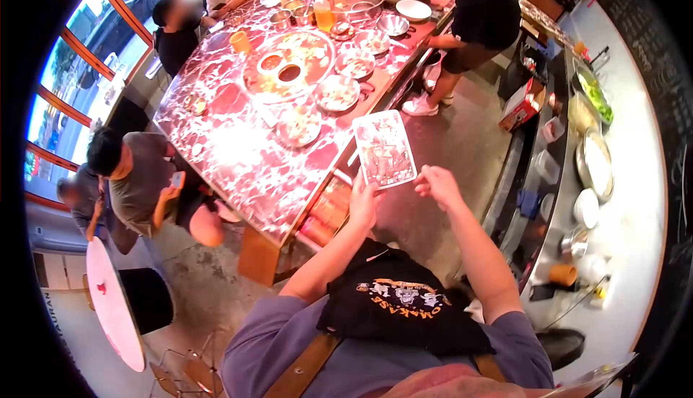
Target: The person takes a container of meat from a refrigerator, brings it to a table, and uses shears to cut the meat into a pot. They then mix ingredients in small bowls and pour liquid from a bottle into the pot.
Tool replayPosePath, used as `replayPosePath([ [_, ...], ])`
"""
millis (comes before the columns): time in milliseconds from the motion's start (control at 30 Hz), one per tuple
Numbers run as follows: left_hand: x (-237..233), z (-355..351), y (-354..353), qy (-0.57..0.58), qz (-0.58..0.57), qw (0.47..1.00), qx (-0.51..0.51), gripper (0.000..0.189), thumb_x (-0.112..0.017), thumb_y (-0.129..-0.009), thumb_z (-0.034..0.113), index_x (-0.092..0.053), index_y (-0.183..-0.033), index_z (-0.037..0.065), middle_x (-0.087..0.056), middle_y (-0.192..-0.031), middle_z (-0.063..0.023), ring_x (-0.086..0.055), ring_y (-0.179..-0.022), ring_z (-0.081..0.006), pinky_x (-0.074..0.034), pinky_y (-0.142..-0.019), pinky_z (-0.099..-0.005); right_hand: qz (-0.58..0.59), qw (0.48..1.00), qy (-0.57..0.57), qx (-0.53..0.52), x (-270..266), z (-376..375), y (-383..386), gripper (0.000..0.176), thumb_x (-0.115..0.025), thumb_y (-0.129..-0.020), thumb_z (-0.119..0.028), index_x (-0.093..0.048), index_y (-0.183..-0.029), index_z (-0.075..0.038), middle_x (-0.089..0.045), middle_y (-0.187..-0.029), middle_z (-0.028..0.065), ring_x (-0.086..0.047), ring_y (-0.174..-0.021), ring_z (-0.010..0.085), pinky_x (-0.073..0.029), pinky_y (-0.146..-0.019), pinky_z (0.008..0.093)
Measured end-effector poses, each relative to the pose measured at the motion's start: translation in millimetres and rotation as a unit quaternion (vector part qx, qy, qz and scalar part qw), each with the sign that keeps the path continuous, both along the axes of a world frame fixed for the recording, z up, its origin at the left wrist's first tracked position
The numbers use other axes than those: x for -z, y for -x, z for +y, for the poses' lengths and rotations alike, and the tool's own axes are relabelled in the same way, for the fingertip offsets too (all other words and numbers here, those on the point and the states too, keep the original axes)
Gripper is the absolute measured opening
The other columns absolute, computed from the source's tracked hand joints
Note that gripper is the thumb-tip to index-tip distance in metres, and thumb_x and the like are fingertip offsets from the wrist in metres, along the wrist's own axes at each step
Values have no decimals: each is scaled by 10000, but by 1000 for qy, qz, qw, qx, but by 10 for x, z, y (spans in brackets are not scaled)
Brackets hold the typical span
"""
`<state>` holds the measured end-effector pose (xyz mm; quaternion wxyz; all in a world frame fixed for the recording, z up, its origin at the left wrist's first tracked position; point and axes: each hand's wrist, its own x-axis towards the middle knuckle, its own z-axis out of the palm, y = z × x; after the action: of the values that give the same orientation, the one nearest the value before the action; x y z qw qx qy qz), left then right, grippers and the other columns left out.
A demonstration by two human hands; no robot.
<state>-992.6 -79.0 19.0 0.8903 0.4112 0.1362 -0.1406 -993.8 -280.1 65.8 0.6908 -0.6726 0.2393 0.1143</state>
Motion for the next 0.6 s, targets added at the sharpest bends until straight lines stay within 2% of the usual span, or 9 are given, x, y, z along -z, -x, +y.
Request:
replayPosePath([
  [33, 54, -146, -193, -3, 8, 1000, -2, 632, -469, -891, 22, -304, -1482, 174, -569, -1199, -33, -577, -999, -132, -484, -778, -293, -53, 996, 73, 8, -5, -305, -338, 237, -532, -939, -191, -605, -782, -29, -636, -704, 54, -585, -558, 110, -482, -512, 242],
  [100, 146, -398, -561, 6, 19, 1000, 11, 634, -468, -894, 22, -299, -1485, 177, -567, -1203, -32, -578, -1002, -135, -487, -784, -296, -152, 979, 132, 21, -13, -830, -1110, 168, -532, -905, -115, -616, -787, -29, -618, -670, 39, -566, -560, 100, -463, -514, 244],
  [167, 286, -644, -931, 2, 24, 999, 30, 643, -478, -906, 32, -280, -1499, 183, -560, -1230, -25, -579, -1006, -127, -490, -798, -298, -191, 955, 227, -9, -26, -1201, -2023, 145, -551, -890, -125, -635, -813, -35, -620, -668, 21, -558, -563, 92, -445, -527, 250],
  [267, 409, -993, -1478, -10, 28, 999, 31, 657, -470, -892, 14, -266, -1501, 151, -530, -1289, -69, -586, -1028, -160, -507, -841, -325, -275, 878, 382, -84, 127, -1586, -3560, 154, -602, -859, -157, -660, -886, -17, -664, -728, 83, -635, -649, 163, -501, -647, 311],
  [300, 396, -1082, -1663, 4, 27, 999, 37, 632, -493, -914, 56, -286, -1501, 164, -517, -1320, -21, -558, -1057, -121, -478, -849, -281, -265, 882, 377, -103, 89, -1618, -4008, 159, -616, -846, -160, -664, -903, -19, -674, -745, 96, -651, -677, 186, -507, -663, 319],
  [333, 451, -1185, -1795, 2, 30, 999, 40, 646, -488, -900, 41, -285, -1501, 159, -515, -1322, -21, -551, -1072, -119, -475, -853, -275, -233, 890, 380, -96, 83, -1595, -4406, 176, -631, -830, -163, -667, -926, -20, -689, -805, 113, -668, -748, 214, -512, -702, 331],
  [433, 535, -1382, -2361, -50, 29, 994, 87, 689, -482, -850, -2, -287, -1499, 121, -512, -1325, -23, -531, -1096, -114, -470, -862, -260, -201, 838, 489, -139, 678, -1835, -5645, 259, -656, -812, -153, -657, -1040, -29, -694, -956, 138, -665, -916, 280, -507, -819, 358],
  [500, 512, -1583, -2648, -46, 40, 997, 45, 700, -500, -825, -12, -300, -1490, 81, -501, -1347, -32, -514, -1136, -118, -449, -906, -255, -250, 815, 503, -142, 966, -1928, -6228, 270, -667, -784, -164, -662, -1030, -52, -676, -976, 160, -639, -942, 332, -495, -854, 409],
  [600, 475, -1803, -2996, -96, 22, 994, 48, 697, -523, -819, -17, -317, -1480, 62, -470, -1393, -43, -484, -1199, -121, -382, -989, -239, -271, 774, 513, -253, 1052, -1943, -6758, 353, -665, -770, -158, -635, -1103, -44, -654, -1064, 185, -608, -1026, 348, -470, -902, 424],
])
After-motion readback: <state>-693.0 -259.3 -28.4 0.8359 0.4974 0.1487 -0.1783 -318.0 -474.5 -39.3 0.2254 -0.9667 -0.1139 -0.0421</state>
